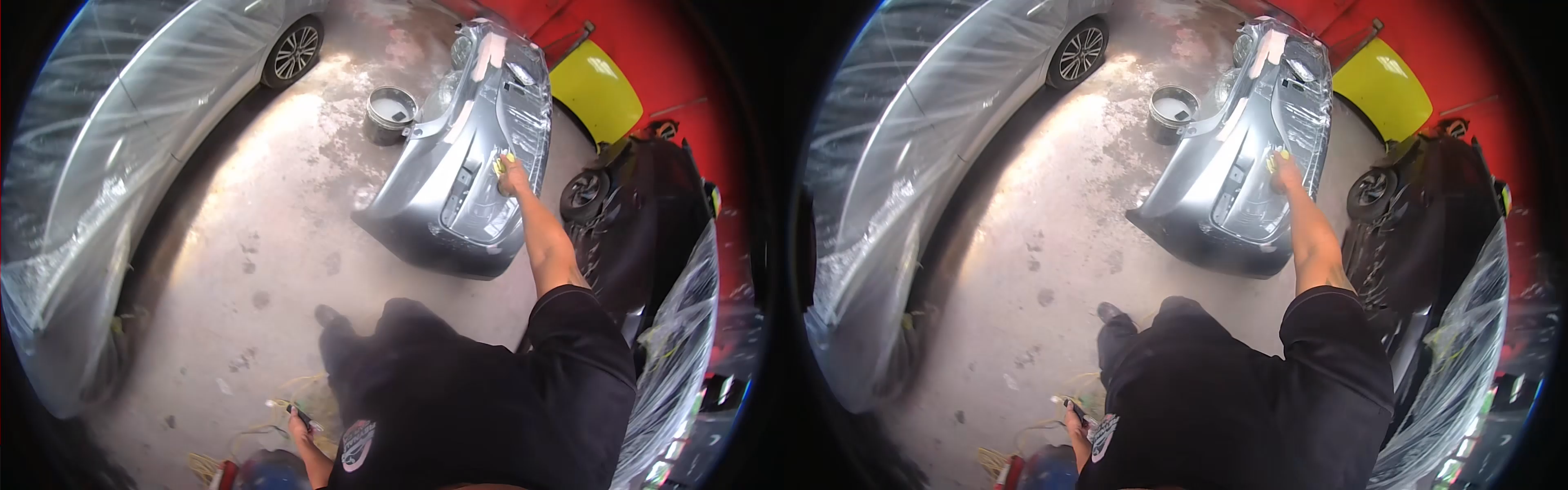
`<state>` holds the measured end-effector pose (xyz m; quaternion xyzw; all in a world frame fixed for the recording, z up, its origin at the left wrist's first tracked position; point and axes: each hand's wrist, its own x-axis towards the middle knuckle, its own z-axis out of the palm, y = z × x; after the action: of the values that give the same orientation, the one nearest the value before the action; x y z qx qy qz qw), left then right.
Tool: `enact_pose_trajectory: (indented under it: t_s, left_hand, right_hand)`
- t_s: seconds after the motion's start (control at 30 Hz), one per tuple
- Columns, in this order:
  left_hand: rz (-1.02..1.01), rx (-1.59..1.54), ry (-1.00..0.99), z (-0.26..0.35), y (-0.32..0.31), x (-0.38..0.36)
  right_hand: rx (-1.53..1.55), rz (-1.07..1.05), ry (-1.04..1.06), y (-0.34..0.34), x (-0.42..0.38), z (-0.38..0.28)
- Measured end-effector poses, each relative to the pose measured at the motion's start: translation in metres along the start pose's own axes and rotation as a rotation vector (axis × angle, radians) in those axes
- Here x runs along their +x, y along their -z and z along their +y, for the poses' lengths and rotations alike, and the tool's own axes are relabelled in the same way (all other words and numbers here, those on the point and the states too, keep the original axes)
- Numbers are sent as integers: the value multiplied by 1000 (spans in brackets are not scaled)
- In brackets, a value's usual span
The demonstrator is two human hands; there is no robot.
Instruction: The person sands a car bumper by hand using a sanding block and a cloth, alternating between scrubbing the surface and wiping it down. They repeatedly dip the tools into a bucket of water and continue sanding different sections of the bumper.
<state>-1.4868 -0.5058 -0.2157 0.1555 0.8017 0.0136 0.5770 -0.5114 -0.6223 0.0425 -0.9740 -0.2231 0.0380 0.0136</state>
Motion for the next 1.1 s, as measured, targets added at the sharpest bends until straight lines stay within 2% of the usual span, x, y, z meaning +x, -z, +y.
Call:
enact_pose_trajectory:
  t_s: [0.03, 0.07, 0.13, 0.23, 0.3, 0.37, 0.4, 0.5, 0.57, 0.6, 0.63, 0.7, 0.77, 0.87, 0.97, 1.03, 1.1]
  left_hand:
    - [19, 42, -84, 42, 16, 6]
    - [33, 87, -168, 85, 26, 12]
    - [46, 136, -276, 169, 39, 15]
    - [72, 208, -429, 287, 25, 14]
    - [88, 242, -502, 352, -10, 10]
    - [-5, 374, -646, 409, -54, 5]
    - [-5, 385, -657, 421, -73, 0]
    - [-235, 543, -812, 483, -133, -16]
    - [-222, 563, -868, 525, -192, -2]
    - [-312, 566, -863, 544, -218, -26]
    - [-395, 602, -942, 563, -238, -45]
    - [-354, 643, -917, 601, -285, -51]
    - [-414, 830, -852, 646, -307, -58]
    - [-428, 859, -908, 714, -349, -86]
    - [-459, 820, -981, 782, -393, -99]
    - [-390, 844, -939, 812, -428, -112]
    - [-356, 831, -895, 830, -464, -128]
  right_hand:
    - [48, -31, -93, -4, 5, 5]
    - [-1, 36, -52, -12, 6, 10]
    - [20, 50, -116, -6, -2, -2]
    - [50, 143, -155, -18, -5, 1]
    - [41, 84, -217, -8, -6, -8]
    - [53, 120, -260, -8, -9, -14]
    - [58, 160, -232, -10, -10, -13]
    - [73, 236, -234, -11, -18, -18]
    - [86, 277, -262, -9, -20, -27]
    - [73, 338, -268, -9, -19, -30]
    - [62, 391, -277, -14, -19, -34]
    - [99, 433, -331, -14, -13, -38]
    - [128, 432, -379, -19, -8, -49]
    - [217, 499, -443, -9, 9, -55]
    - [301, 576, -413, 0, 50, -50]
    - [393, 574, -394, 16, 80, -53]
    - [499, 662, -371, 25, 106, -71]
